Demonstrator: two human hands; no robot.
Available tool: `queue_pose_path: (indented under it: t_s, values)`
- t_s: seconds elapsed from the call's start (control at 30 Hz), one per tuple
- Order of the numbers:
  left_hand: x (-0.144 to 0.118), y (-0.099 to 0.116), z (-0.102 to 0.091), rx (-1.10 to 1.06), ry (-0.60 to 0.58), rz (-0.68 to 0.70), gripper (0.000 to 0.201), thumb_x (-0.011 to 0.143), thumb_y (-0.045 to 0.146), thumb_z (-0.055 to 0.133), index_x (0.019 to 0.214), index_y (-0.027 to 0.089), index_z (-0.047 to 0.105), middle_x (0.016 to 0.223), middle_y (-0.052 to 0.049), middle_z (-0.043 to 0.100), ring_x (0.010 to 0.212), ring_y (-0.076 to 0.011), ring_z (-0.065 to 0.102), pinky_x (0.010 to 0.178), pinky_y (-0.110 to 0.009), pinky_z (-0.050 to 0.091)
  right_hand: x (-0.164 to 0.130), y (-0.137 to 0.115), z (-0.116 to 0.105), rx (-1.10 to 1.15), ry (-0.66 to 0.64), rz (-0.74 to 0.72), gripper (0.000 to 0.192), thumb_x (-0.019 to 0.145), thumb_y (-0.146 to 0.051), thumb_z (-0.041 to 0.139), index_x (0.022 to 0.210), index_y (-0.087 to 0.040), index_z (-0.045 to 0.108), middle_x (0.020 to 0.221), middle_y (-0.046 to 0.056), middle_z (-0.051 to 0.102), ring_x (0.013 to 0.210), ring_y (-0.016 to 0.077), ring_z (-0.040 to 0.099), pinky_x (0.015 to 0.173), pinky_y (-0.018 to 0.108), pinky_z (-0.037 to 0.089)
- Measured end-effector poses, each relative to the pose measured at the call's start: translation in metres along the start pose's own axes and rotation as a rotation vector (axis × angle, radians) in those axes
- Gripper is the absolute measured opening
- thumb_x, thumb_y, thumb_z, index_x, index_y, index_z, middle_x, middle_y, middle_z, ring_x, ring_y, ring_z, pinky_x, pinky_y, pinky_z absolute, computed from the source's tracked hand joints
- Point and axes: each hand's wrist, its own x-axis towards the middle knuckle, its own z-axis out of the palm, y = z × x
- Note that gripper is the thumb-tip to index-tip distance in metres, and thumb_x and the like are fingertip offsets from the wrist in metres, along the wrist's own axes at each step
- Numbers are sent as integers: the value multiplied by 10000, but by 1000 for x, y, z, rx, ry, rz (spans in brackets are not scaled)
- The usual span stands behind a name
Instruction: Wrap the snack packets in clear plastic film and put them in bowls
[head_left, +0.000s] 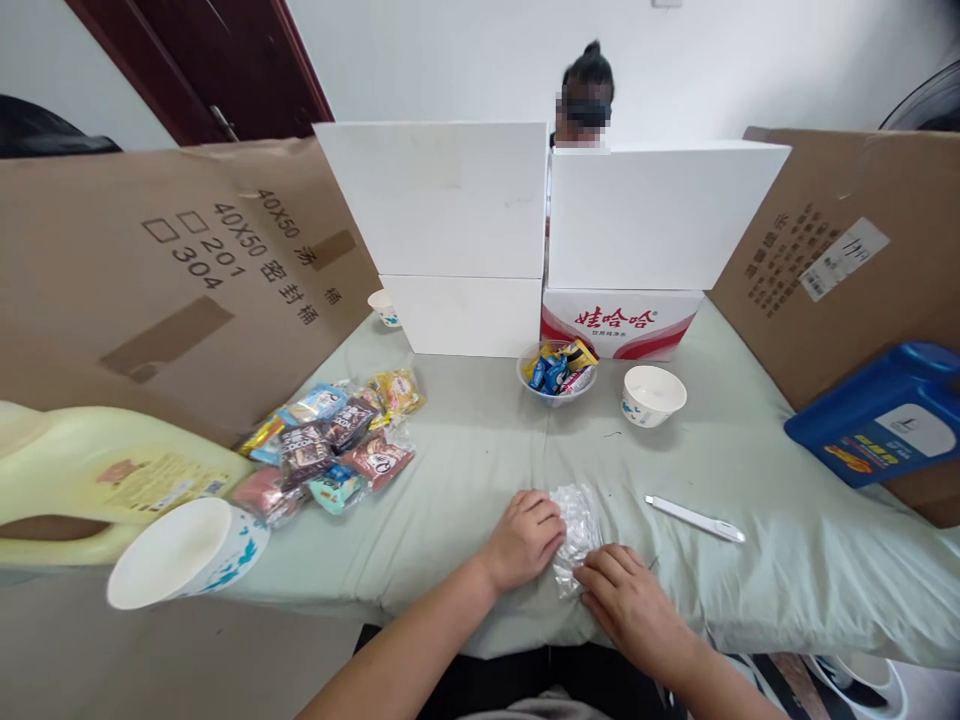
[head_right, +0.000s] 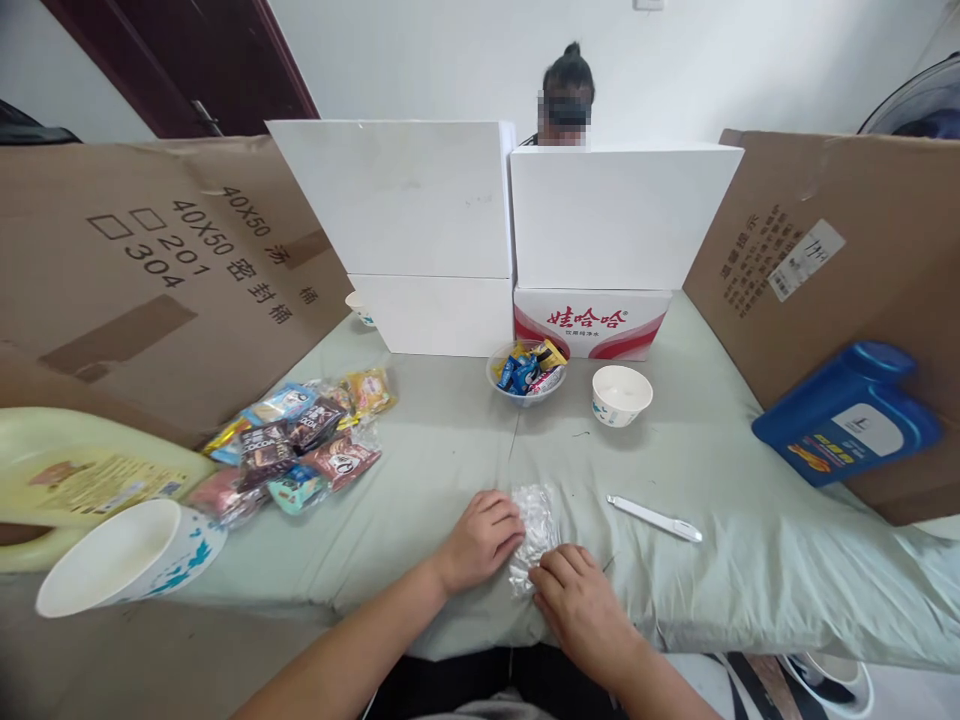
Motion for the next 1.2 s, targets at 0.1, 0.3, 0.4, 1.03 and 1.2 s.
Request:
queue_pose_path:
  t_s: [0.1,0.3,0.4,1.03,1.2]
  values:
    - [-1,-1,1,-59,-33,50,193,949,283,499,948,230,684,958,-40,670,1012,-205,534,939,-387,403,-2,-2,0,-5,36,-57,200,904,-117,483,1033,-222,594,954,46,644,943,197,590,871,379,467]
    - [-1,-6,1,-234,-11,67,362,942,171,445,1296,232,488,1018,-26,681,1029,-190,542,931,-366,420,12,11,-3,86,76,-15,204,956,-161,381,993,-216,573,893,37,661,832,160,624,770,306,482]
    - [-4,-11,5,-269,15,37,610,875,53,380,1449,215,251,1044,-43,664,1011,-194,554,927,-380,437,33,26,6,-36,75,224,205,977,-200,364,963,-211,568,814,13,655,668,134,618,590,242,423]
    - [2,-5,6,-106,19,2,20,840,203,635,822,195,637,993,-58,586,938,-207,520,858,-363,463,56,47,17,-279,308,341,226,968,-286,402,1007,-176,596,974,107,632,902,232,598,786,370,467]
    - [1,-3,5,-200,60,-14,124,767,77,565,820,189,556,978,-60,588,949,-218,523,870,-379,470,38,34,24,-244,197,34,486,947,-366,442,1387,-159,436,1395,135,495,1353,282,355,1066,473,349]
